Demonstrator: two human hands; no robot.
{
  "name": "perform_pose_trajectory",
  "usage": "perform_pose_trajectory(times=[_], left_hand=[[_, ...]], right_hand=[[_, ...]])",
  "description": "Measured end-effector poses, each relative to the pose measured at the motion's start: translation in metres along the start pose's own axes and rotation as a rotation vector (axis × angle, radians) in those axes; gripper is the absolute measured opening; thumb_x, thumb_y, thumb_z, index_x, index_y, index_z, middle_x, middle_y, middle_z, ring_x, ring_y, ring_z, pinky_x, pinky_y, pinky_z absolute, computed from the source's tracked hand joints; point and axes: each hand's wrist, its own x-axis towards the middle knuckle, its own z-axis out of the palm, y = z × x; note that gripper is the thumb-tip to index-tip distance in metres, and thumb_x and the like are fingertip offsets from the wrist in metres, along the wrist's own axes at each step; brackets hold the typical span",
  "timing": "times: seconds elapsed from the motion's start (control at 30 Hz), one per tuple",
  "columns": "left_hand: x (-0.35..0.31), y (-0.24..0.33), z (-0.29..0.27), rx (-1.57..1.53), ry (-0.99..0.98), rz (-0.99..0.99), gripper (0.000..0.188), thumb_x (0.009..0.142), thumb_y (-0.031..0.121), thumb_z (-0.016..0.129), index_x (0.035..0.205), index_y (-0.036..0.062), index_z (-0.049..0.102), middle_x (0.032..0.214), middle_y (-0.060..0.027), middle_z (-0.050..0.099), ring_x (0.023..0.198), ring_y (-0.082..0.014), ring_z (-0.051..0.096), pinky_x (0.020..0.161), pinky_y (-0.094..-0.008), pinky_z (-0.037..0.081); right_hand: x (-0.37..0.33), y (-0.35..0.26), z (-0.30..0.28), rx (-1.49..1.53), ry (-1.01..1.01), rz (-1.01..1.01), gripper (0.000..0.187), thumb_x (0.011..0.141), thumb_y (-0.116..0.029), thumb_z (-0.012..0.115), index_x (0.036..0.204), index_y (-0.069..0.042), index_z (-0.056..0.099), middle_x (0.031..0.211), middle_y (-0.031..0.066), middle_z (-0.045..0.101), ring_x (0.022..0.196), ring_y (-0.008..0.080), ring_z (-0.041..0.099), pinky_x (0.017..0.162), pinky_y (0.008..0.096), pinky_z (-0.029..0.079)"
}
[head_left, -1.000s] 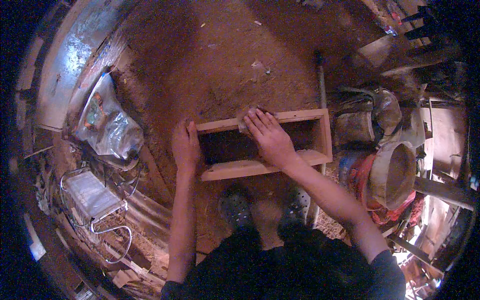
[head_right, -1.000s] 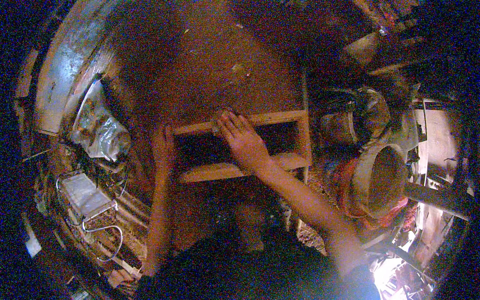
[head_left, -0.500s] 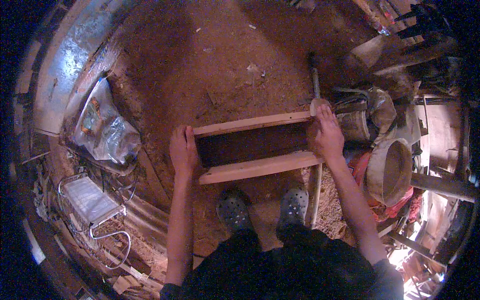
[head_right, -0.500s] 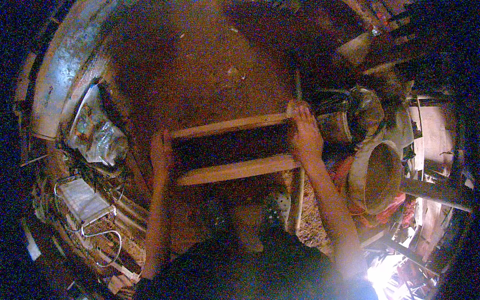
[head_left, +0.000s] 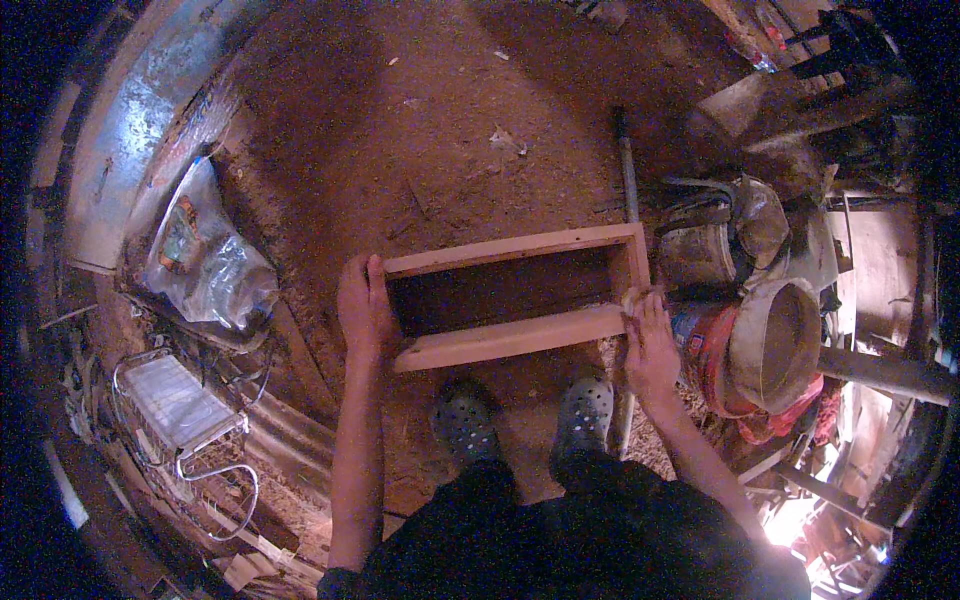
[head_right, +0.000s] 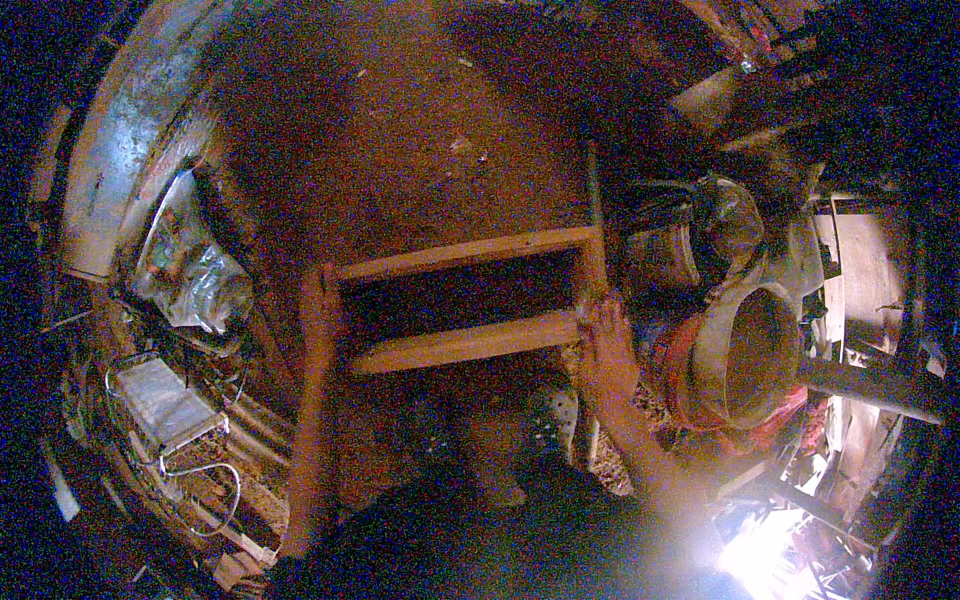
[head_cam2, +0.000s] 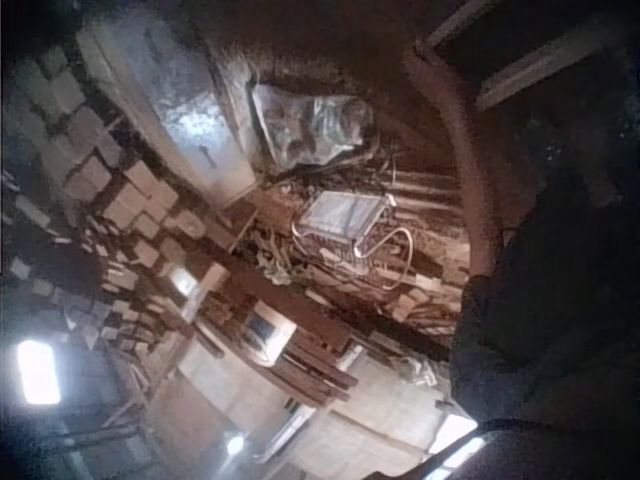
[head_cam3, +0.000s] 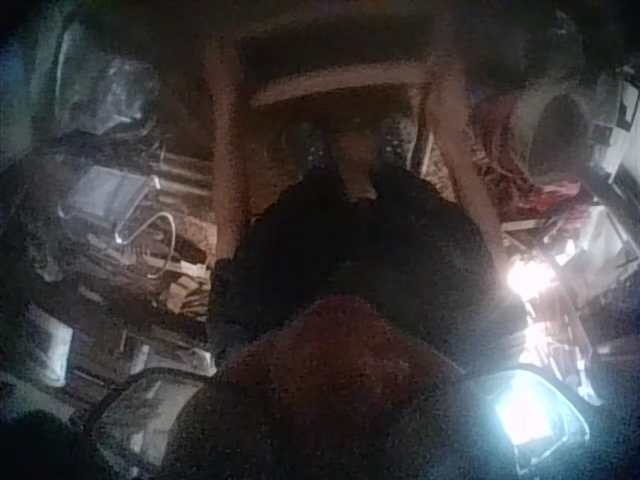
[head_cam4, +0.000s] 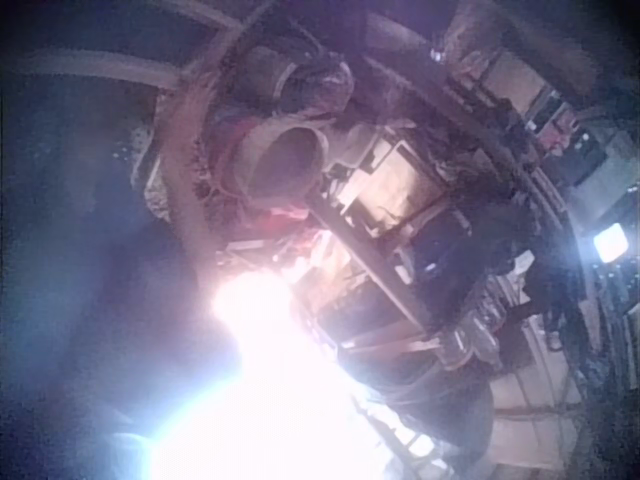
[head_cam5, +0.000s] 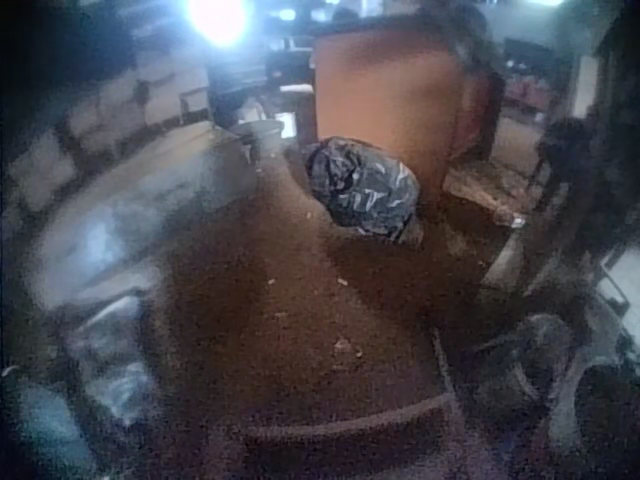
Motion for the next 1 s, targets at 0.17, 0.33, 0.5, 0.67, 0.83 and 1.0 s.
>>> perform_pose_trajectory(times=[0.17,0.33,0.5,0.67,0.83,1.0], left_hand=[[-0.002,-0.001,0.001,0.034,0.007,-0.013,0.048,0.099,0.036,0.036,0.11,-0.0048,0.057,0.112,-0.0247,0.058,0.106,-0.0413,0.053,0.093,-0.0442,0.041],[0.001,0.0,-0.002,0.032,-0.043,-0.041,0.047,0.1,0.036,0.036,0.114,-0.0042,0.057,0.116,-0.0243,0.058,0.109,-0.0403,0.053,0.095,-0.0432,0.04],[0.001,0.004,-0.003,-0.001,-0.01,-0.053,0.049,0.099,0.037,0.038,0.122,-0.0036,0.054,0.123,-0.022,0.056,0.115,-0.0367,0.052,0.099,-0.0411,0.039],[-0.005,0.011,-0.006,-0.08,0.042,-0.121,0.054,0.098,0.04,0.04,0.126,-0.0039,0.052,0.126,-0.0214,0.055,0.119,-0.0353,0.051,0.101,-0.04,0.038],[-0.001,0.009,-0.008,-0.083,-0.087,-0.343,0.062,0.094,0.049,0.043,0.123,-0.0048,0.053,0.116,-0.0253,0.059,0.11,-0.0408,0.055,0.096,-0.0434,0.041],[0.004,-0.007,-0.002,0.036,-0.034,-0.384,0.067,0.091,0.056,0.044,0.118,-0.0027,0.058,0.111,-0.0279,0.061,0.106,-0.0426,0.057,0.092,-0.0449,0.042]], right_hand=[[-0.009,-0.021,0.001,0.009,-0.115,-0.112,0.044,0.088,-0.013,0.055,0.13,-0.003,0.049,0.137,0.0182,0.047,0.129,0.0375,0.042,0.109,0.0484,0.031],[0.008,-0.07,0.003,0.339,-0.203,-0.485,0.04,0.087,-0.01,0.056,0.126,-0.004,0.053,0.132,0.0154,0.052,0.126,0.0335,0.046,0.109,0.0448,0.033],[0.023,-0.11,-0.012,0.558,-0.213,-0.647,0.042,0.084,-0.004,0.056,0.126,-0.007,0.054,0.125,0.0134,0.058,0.116,0.0317,0.055,0.099,0.0386,0.044],[0.053,-0.069,-0.038,0.603,0.001,0.319,0.03,0.093,-0.013,0.051,0.12,0.0,0.058,0.109,0.01,0.066,0.091,0.0162,0.059,0.082,0.0316,0.046],[0.089,-0.007,-0.044,0.527,0.218,0.484,0.036,0.096,-0.025,0.053,0.117,0.003,0.059,0.1,0.0089,0.068,0.086,0.0123,0.057,0.08,0.0272,0.045],[0.098,0.02,-0.009,0.637,0.136,0.471,0.037,0.094,-0.032,0.054,0.103,0.003,0.065,0.087,0.0168,0.068,0.079,0.0258,0.064,0.075,0.0375,0.048]])
